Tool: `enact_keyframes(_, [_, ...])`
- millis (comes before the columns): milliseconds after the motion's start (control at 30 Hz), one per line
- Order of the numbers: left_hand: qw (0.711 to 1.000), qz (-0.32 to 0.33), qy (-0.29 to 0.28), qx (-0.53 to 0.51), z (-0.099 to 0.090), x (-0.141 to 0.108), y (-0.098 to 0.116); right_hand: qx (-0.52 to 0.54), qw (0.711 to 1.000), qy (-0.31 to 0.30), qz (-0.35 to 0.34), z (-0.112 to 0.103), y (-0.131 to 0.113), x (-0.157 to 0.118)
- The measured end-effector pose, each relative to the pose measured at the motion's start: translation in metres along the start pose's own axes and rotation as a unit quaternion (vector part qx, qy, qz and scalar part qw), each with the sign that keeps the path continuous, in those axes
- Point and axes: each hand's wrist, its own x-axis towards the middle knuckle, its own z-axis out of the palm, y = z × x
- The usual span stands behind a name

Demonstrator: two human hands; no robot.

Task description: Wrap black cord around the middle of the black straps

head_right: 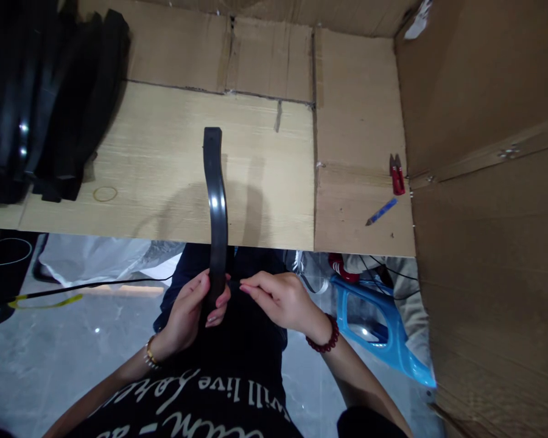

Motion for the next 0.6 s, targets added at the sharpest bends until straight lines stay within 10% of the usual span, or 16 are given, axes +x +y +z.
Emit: enact_keyframes(600, [0.972,-0.062,-0.084,0.211,-0.011,-0.015,0.002,0.163,0.975,-0.122,0.085,0.004,0.029,-0.011])
